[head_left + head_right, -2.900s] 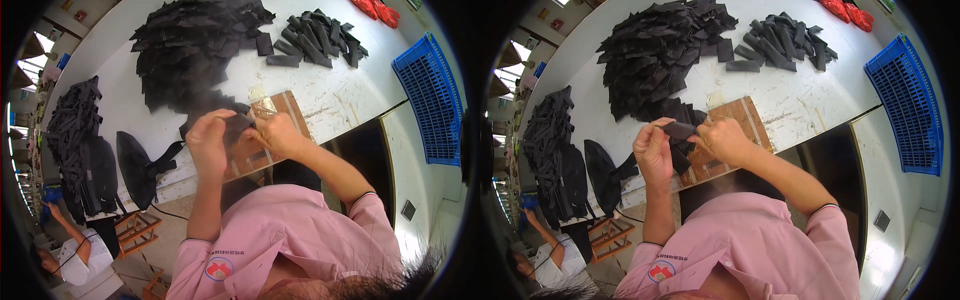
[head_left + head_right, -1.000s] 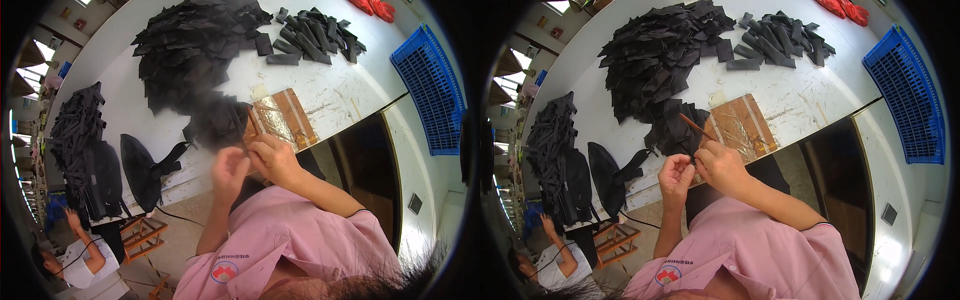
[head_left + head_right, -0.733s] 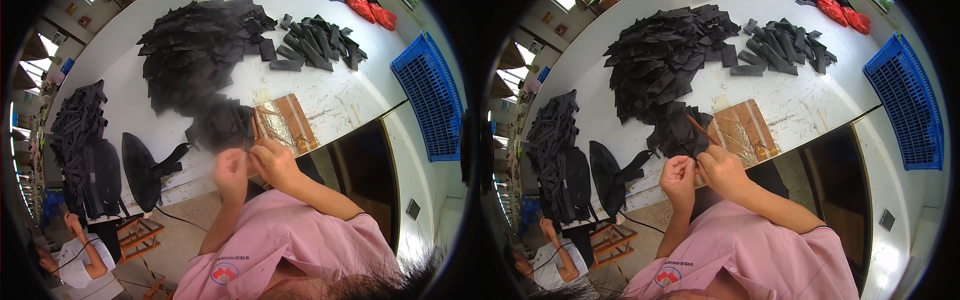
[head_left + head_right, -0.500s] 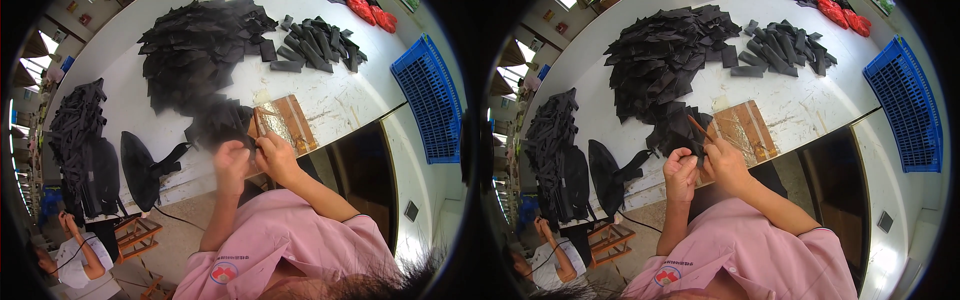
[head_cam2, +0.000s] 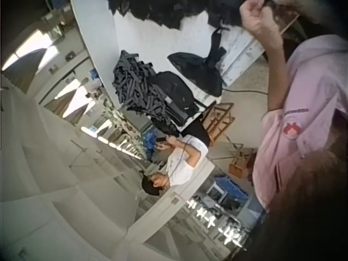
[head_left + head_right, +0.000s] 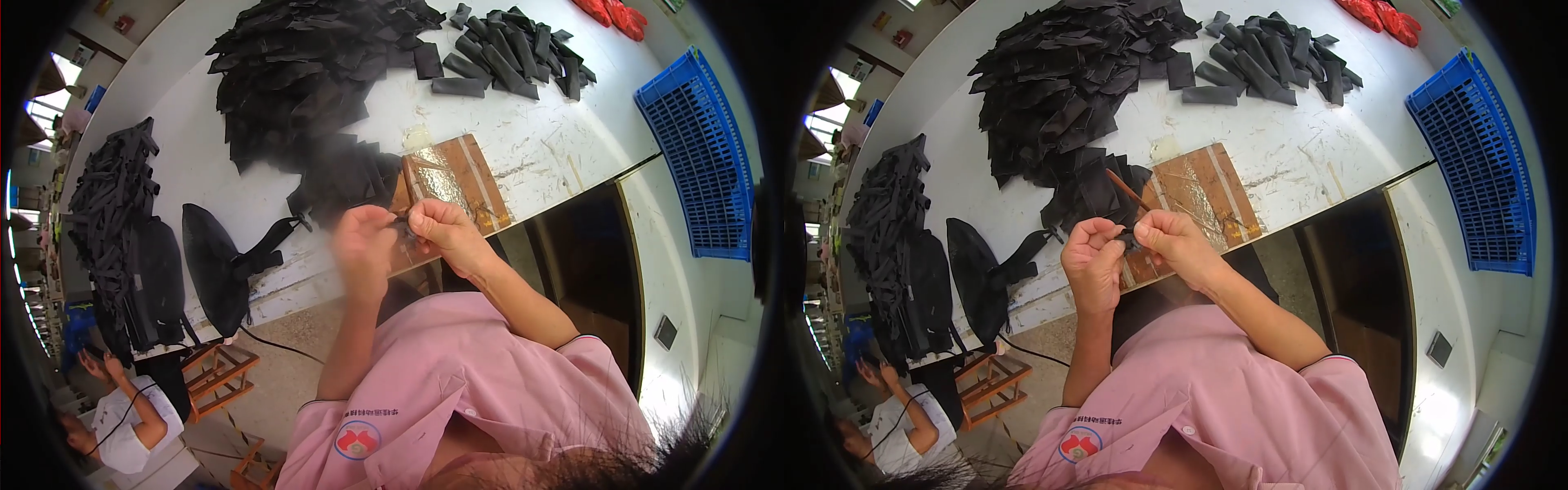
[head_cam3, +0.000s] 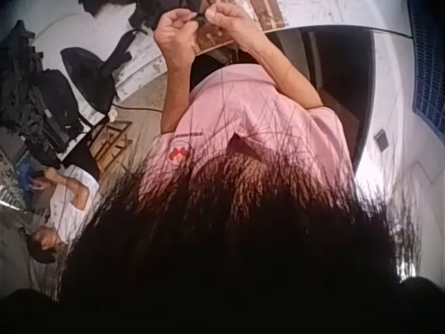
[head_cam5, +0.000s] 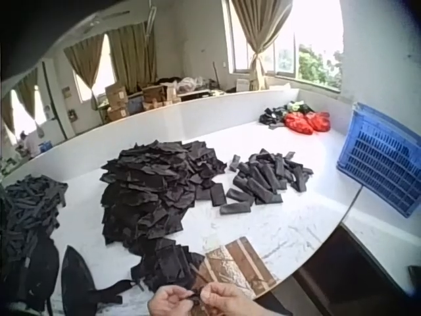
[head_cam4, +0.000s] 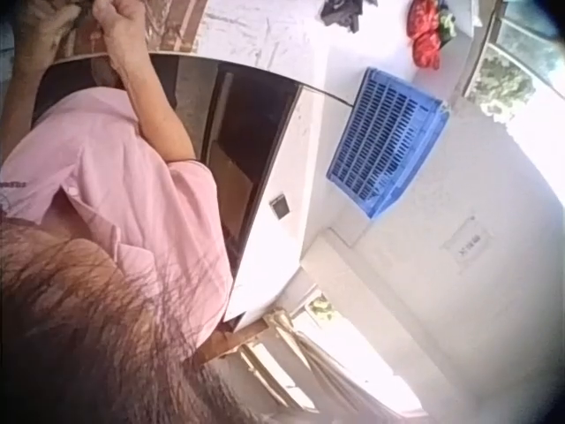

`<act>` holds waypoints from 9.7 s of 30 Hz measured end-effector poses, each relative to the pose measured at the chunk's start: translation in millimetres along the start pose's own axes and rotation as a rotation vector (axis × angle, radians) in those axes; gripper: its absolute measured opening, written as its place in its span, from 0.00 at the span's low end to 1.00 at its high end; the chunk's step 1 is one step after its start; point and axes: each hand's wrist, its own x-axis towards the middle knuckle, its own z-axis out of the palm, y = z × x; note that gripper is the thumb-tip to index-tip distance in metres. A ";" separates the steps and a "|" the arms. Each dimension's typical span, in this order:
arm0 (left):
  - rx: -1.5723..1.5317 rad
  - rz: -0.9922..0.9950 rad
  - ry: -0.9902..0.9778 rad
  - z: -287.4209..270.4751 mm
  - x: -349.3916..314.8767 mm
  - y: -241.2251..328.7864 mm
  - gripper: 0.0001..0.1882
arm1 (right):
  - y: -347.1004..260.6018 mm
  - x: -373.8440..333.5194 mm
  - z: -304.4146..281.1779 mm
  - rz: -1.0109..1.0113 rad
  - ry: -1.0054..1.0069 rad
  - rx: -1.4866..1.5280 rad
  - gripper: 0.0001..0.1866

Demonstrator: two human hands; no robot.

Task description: Assembling and gluing small black material strips at a workshop table.

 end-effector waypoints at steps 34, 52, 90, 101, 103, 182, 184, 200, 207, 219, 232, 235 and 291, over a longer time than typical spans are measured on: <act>-0.951 -0.443 -0.580 29.2 29.6 75.6 0.10 | -109.7 16.5 20.9 -0.115 -0.157 -0.348 0.14; -1.131 -0.588 -0.257 9.5 47.0 7.2 0.10 | -60.4 44.3 -23.5 0.033 -0.254 -0.126 0.15; 0.189 0.568 -0.071 22.7 20.9 28.8 0.03 | -80.9 18.9 -0.8 -0.827 -0.096 -1.678 0.11; 0.230 0.339 -0.428 38.1 38.2 42.1 0.09 | -41.8 29.4 -22.3 -0.810 -0.002 -1.337 0.11; 0.193 0.240 -0.441 27.0 42.7 20.6 0.07 | -27.8 34.3 -29.2 -0.841 -0.016 -1.286 0.11; 0.350 -0.039 -0.077 -18.8 46.5 11.0 0.02 | -12.0 -5.4 9.2 -0.482 0.239 -0.782 0.09; 0.357 -0.010 -0.192 -6.6 24.8 16.4 0.03 | -10.1 -4.3 11.4 -0.558 0.259 -0.751 0.09; 0.121 -0.159 -0.209 1.7 1.7 10.3 0.11 | -10.6 -8.7 -10.5 -0.084 0.129 -0.120 0.02; 0.462 0.412 0.016 6.9 3.5 -18.4 0.11 | -8.4 -7.0 -8.1 0.060 -0.048 0.065 0.09; -0.877 -0.333 -0.691 -0.1 -13.0 19.4 0.23 | -19.5 -14.5 7.5 -0.057 -0.164 0.208 0.08; 0.196 0.424 -0.134 30.8 -3.1 51.4 0.05 | -71.5 -9.8 24.3 -0.783 0.066 -0.791 0.06; -0.364 0.019 -0.217 41.4 -1.8 71.9 0.09 | -87.5 -8.8 25.5 -0.564 0.030 -0.640 0.07; 0.455 0.311 -0.505 28.5 49.7 32.7 0.04 | -23.8 31.1 -31.8 -0.632 -0.034 -1.289 0.13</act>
